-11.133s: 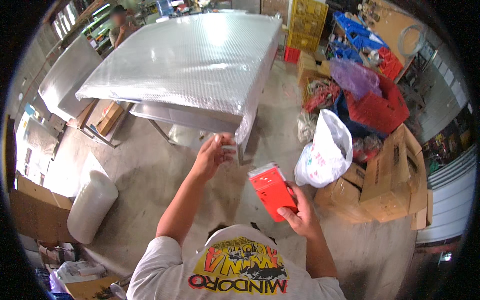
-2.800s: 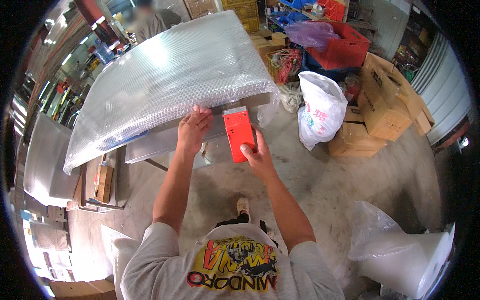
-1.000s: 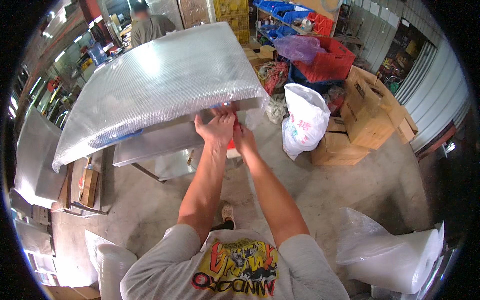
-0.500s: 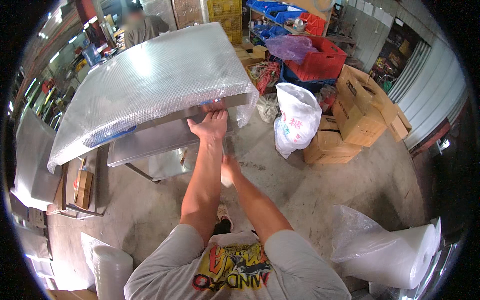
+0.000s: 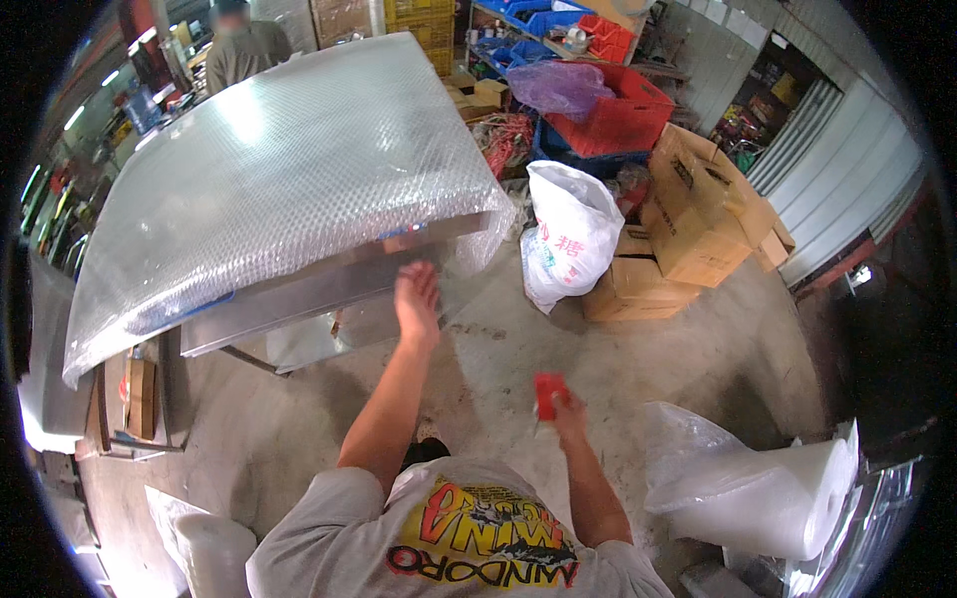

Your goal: The person wraps a large rectangular object with bubble wrap and secures it using a handheld tape dispenser. They repeatedly apply tape along the edges and seams to hold the wrap in place.

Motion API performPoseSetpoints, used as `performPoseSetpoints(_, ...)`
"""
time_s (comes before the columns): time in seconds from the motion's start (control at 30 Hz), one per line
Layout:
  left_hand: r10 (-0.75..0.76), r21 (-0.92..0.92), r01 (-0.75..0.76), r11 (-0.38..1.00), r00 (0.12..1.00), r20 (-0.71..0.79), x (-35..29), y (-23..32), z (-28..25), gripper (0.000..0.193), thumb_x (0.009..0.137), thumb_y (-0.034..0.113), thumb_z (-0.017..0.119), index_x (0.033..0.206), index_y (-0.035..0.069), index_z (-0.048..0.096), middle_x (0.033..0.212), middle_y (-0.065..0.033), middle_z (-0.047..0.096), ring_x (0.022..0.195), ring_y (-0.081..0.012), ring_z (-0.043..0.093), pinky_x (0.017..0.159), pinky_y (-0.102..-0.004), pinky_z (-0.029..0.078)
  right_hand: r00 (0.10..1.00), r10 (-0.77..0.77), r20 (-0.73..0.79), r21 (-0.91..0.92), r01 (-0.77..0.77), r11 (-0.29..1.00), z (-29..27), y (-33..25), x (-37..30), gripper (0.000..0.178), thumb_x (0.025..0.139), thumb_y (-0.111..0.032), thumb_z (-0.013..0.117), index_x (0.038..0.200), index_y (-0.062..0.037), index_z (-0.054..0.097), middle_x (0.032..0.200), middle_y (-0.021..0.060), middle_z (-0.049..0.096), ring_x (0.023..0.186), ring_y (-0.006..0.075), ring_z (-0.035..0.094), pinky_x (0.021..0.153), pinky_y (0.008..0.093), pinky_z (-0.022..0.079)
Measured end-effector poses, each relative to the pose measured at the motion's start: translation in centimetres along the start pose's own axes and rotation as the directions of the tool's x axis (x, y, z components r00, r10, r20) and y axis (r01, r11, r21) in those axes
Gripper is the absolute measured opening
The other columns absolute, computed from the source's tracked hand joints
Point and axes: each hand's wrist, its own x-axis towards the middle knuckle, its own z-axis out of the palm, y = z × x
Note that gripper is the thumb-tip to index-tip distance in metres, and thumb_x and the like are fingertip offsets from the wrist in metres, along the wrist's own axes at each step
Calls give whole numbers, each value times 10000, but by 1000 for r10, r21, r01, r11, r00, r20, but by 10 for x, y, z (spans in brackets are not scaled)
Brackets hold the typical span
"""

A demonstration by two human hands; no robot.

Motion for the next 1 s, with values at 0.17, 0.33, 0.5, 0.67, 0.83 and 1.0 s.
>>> performPoseSetpoints(0.17, 385, 751, -540, 379, 830, 402, -22, -47, 26, 690, 763, 331, 846, 1275, 5, 518, 1202, -156, 550, 1151, -336, 543, 961, -442, 435, 866, -485, -120, 94, 496, 863, 1, -180, 20, 498, 998, -198, 585, 1425, 33, 476, 1306, 106, 607, 1155, 181, 579, 1001, 322, 446)
performPoseSetpoints(0.33, 341, 782, -434, 447, 891, 300, -16, -45, 89, 597, 780, 262, 848, 1216, 11, 527, 1103, -148, 537, 1018, -288, 549, 884, -429, 447, 426, -900, 95, 95, 896, 434, 45, -343, 31, 556, 980, -119, 576, 1476, 54, 393, 1391, 140, 542, 1251, 197, 530, 1074, 317, 390)
performPoseSetpoints(0.5, 356, 791, -491, 365, 859, 369, -3, -41, 89, 310, 830, 207, 803, 987, 23, 608, 904, -106, 589, 851, -269, 570, 828, -387, 452, 152, -869, 470, 22, 983, 184, 101, -457, 66, 609, 941, -151, 604, 1477, 44, 391, 1420, 207, 547, 1319, 274, 533, 1090, 352, 392)
performPoseSetpoints(0.67, 503, 769, -541, 342, 796, 337, -23, -32, 95, 455, 784, 251, 839, 1069, 25, 567, 973, -115, 587, 897, -291, 567, 853, -398, 432, 11, -667, 745, -3, 1000, 12, 145, -511, 122, 645, 914, -134, 628, 1511, -85, 388, 1391, 216, 570, 1266, 362, 569, 1048, 397, 444)
performPoseSetpoints(0.83, 600, 844, -407, 350, 789, 131, -27, -35, 146, 468, 771, 155, 850, 1101, 4, 554, 1009, -129, 561, 897, -315, 551, 779, -372, 467, -259, -590, 765, 192, 966, -176, 189, -537, 171, 637, 921, -178, 620, 1514, -156, 388, 1213, 249, 642, 1025, 449, 641, 898, 497, 515)
performPoseSetpoints(1.0, 789, 945, -307, 113, 606, 102, -19, -39, 160, 241, 828, -20, 730, 1010, 26, 579, 1021, -137, 557, 898, -295, 564, 825, -359, 462, -305, -617, 725, 215, 952, -218, 240, -548, 195, 565, 933, -226, 585, 1465, -113, 433, 926, 235, 715, 843, 407, 697, 808, 507, 542)
